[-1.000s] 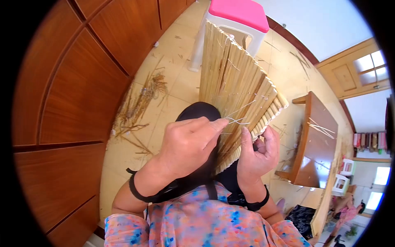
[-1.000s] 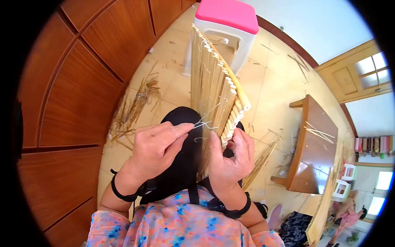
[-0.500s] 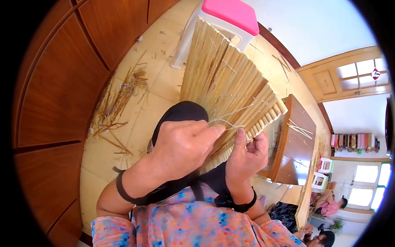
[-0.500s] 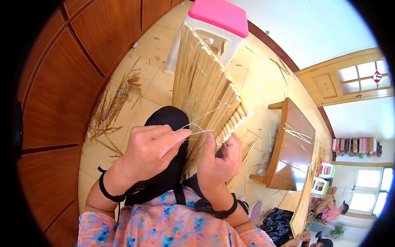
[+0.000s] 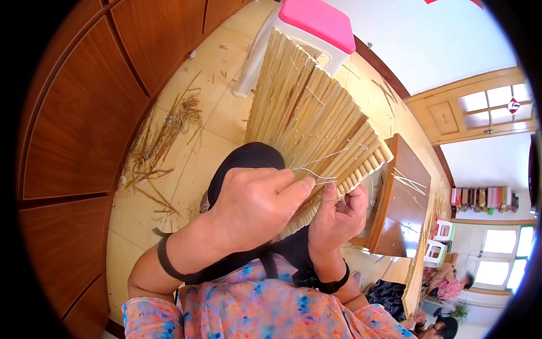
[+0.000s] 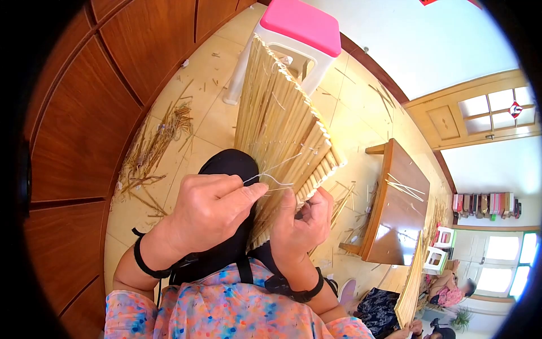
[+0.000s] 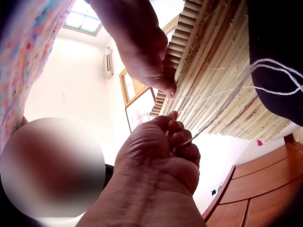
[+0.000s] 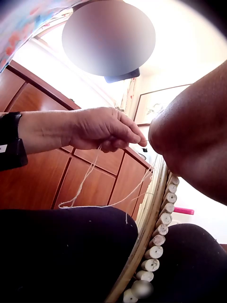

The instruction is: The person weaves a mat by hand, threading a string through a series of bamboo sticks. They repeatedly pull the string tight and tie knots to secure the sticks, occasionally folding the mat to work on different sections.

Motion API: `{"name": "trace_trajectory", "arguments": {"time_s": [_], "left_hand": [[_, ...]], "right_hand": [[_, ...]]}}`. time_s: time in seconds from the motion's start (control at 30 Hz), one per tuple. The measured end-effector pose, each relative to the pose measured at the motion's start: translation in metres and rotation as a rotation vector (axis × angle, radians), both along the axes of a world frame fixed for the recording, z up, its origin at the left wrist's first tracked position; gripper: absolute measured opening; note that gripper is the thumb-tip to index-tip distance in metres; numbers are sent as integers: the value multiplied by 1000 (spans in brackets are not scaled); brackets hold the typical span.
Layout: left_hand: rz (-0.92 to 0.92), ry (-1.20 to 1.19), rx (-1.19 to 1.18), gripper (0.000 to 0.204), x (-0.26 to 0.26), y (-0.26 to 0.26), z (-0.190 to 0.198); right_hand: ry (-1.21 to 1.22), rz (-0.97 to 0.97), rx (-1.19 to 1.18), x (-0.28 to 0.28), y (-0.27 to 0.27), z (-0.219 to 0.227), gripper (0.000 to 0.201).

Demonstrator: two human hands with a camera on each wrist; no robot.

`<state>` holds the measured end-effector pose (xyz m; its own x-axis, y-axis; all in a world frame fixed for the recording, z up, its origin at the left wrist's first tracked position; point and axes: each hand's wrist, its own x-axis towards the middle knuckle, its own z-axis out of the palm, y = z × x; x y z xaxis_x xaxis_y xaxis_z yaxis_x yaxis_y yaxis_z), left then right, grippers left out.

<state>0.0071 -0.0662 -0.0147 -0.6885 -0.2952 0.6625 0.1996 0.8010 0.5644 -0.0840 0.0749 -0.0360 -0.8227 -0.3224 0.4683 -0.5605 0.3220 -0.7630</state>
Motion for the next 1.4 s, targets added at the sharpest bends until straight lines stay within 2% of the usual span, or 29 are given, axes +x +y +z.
{"name": "trace_trajectory", "arguments": {"time_s": [0.77,0.97,1.17,1.4], "left_hand": [[-22,-31,-12,32,0,3,3],[-14,-74,-106,29,1,2,13],[14,-156,-373,27,-1,2,40],[-80,-215,-338,28,-12,-6,46]], "right_hand": [[59,-2,-92,-4,-2,-6,21],[31,-11,-102,-2,-3,-3,22],[35,-17,-168,-4,-6,-9,23],[118,-14,-123,-6,-7,0,29]]}}
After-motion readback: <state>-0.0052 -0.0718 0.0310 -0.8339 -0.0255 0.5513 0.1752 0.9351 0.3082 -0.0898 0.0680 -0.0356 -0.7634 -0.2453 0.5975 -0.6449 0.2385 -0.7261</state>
